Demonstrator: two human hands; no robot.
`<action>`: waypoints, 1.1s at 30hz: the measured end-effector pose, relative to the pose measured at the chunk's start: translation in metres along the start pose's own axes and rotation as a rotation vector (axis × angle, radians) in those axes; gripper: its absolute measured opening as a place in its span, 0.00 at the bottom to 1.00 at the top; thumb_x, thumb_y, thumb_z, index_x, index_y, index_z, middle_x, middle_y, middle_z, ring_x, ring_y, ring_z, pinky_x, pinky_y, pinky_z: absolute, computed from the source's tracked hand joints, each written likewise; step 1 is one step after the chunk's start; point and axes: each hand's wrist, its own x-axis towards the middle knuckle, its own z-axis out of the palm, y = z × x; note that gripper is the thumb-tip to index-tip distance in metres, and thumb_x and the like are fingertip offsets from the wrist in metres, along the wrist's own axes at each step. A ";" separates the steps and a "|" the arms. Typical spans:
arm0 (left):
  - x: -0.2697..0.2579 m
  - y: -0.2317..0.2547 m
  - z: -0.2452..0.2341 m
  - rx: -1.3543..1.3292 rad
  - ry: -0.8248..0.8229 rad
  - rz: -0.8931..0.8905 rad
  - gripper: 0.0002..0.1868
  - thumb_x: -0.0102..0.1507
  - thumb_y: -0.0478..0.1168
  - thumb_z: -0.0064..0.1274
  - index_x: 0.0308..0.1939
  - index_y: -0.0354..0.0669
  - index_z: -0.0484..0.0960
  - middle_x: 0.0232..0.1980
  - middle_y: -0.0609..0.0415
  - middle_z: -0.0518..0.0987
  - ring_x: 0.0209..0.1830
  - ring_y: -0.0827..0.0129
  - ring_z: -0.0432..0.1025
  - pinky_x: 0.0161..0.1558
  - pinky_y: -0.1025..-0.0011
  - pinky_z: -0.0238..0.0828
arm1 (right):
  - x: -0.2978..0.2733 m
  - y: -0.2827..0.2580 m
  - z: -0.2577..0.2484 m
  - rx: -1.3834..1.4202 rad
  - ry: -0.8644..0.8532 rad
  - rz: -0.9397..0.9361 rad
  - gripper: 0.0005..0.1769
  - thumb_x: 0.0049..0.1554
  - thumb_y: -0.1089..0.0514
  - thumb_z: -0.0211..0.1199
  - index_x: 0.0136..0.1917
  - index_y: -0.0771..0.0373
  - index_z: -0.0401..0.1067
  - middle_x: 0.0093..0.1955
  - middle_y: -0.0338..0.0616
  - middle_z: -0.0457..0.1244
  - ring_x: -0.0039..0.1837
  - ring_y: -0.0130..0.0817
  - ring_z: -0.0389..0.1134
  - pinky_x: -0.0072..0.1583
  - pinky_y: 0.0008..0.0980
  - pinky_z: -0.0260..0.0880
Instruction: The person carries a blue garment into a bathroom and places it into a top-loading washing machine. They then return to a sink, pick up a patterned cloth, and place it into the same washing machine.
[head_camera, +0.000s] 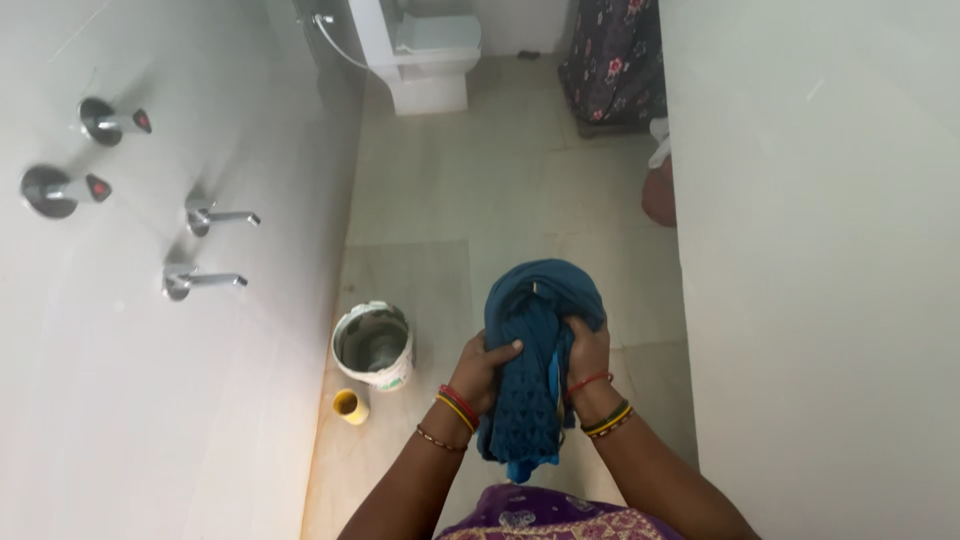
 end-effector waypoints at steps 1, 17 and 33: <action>0.008 0.002 0.000 0.024 0.016 0.007 0.32 0.59 0.31 0.59 0.66 0.25 0.66 0.57 0.35 0.78 0.56 0.49 0.77 0.58 0.56 0.78 | 0.008 0.002 0.000 -0.003 0.000 0.018 0.21 0.55 0.66 0.57 0.62 0.74 0.69 0.55 0.52 0.68 0.55 0.41 0.70 0.59 0.33 0.73; 0.184 0.069 0.030 0.275 0.244 0.327 0.22 0.62 0.35 0.57 0.58 0.29 0.75 0.49 0.42 0.83 0.45 0.60 0.79 0.48 0.67 0.79 | 0.209 0.002 0.050 -0.023 -0.095 0.034 0.20 0.54 0.67 0.57 0.61 0.72 0.70 0.56 0.51 0.68 0.56 0.40 0.70 0.60 0.33 0.71; 0.372 0.153 -0.011 0.413 0.266 0.576 0.18 0.66 0.37 0.53 0.57 0.30 0.76 0.50 0.43 0.82 0.48 0.64 0.76 0.52 0.69 0.74 | 0.363 0.033 0.153 -0.082 -0.050 -0.127 0.26 0.53 0.70 0.60 0.66 0.74 0.66 0.59 0.52 0.67 0.59 0.40 0.68 0.63 0.31 0.69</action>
